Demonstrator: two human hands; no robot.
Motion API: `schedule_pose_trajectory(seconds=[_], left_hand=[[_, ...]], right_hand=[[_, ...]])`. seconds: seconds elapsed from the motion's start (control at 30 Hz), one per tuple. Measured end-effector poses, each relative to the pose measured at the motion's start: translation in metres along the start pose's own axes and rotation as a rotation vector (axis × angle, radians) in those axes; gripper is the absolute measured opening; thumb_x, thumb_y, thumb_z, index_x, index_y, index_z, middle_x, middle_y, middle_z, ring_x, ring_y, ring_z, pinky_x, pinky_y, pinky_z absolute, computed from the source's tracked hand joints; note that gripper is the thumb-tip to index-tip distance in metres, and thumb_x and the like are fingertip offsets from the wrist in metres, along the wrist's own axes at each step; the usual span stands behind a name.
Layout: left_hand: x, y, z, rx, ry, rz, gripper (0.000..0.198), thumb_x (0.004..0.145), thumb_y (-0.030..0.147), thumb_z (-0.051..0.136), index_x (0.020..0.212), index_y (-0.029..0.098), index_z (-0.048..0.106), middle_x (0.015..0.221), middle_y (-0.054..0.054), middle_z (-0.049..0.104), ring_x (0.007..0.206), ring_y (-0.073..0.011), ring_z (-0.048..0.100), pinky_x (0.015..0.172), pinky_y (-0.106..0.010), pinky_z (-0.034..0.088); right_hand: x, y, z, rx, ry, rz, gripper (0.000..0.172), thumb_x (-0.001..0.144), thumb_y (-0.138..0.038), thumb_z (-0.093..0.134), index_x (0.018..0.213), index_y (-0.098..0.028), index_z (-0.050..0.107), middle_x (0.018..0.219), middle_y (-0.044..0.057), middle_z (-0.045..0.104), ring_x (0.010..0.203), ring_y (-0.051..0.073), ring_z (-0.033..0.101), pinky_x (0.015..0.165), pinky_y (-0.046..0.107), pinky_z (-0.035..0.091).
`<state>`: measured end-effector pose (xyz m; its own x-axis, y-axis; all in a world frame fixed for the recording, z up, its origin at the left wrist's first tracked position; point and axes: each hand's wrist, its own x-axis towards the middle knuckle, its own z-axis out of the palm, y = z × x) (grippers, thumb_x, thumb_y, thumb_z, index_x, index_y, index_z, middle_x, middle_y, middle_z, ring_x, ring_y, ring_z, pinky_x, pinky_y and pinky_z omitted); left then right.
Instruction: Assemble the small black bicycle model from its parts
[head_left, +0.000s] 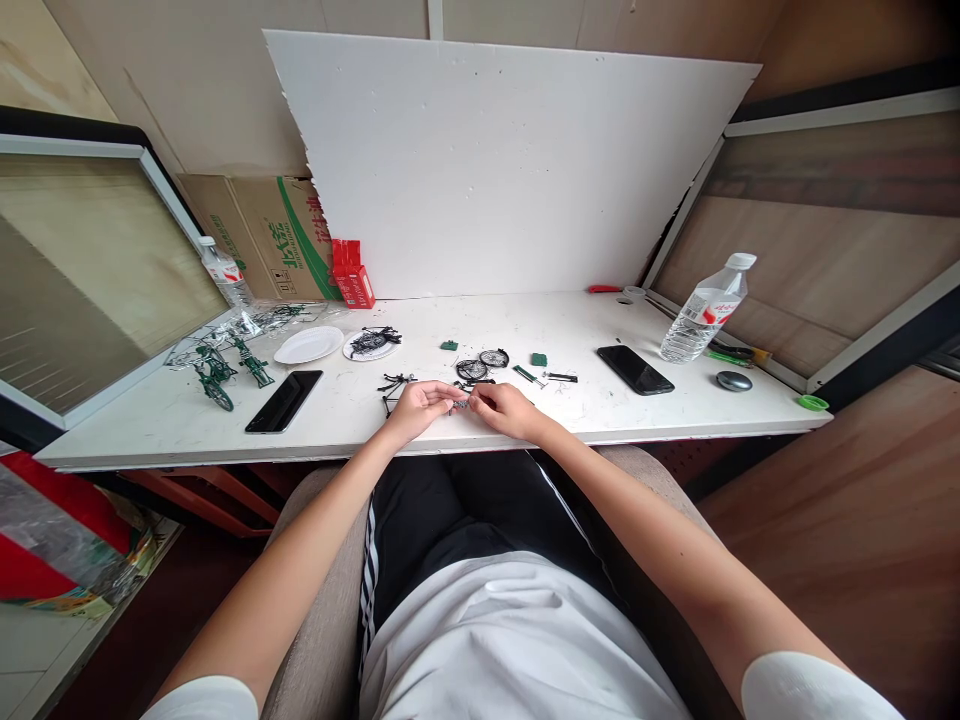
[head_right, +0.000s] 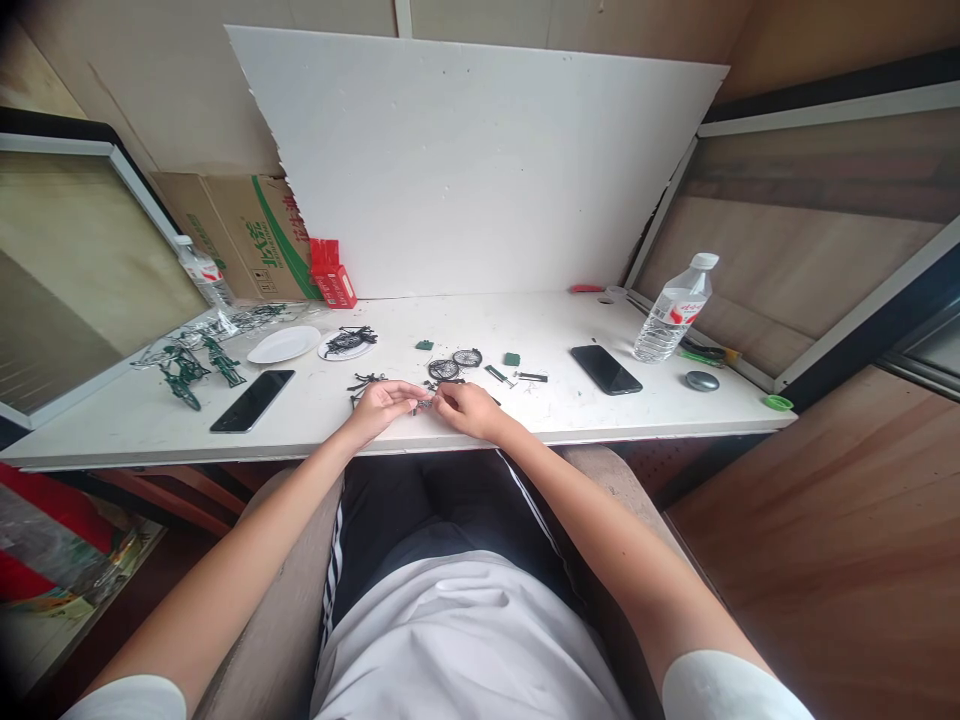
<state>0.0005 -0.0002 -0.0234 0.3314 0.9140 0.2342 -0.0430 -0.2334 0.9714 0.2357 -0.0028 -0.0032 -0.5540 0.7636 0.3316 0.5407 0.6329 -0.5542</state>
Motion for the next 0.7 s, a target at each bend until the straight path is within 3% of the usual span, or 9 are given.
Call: schedule_pose_trajectory(seconds=[0.53,0.7], left_hand=[[0.0009,0.0032,0.0012,-0.005,0.021,-0.027,0.026,0.079,0.026,0.078,0.101,0.014,0.083,0.110,-0.015,0.082,0.098,-0.0260,0.076,0.086,-0.038,0.059],[0.0017,0.0028,0.0004,-0.008,0.022,-0.041,0.027,0.080,0.028,0.079,0.103,0.015,0.083,0.108,-0.014,0.082,0.097,-0.0267,0.077,0.088,-0.039,0.059]], right_hand=[[0.0003,0.0018,0.0018,0.014,0.018,0.029,0.035,0.109,-0.043,0.047,0.090,-0.019,0.065,0.078,0.003,0.067,0.067,0.017,0.054,0.067,0.030,0.037],[0.0002,0.0043,0.0042,0.054,0.041,0.048,0.032,0.111,-0.042,0.043,0.102,-0.020,0.065,0.088,0.006,0.073,0.074,0.019,0.061,0.073,0.030,0.043]])
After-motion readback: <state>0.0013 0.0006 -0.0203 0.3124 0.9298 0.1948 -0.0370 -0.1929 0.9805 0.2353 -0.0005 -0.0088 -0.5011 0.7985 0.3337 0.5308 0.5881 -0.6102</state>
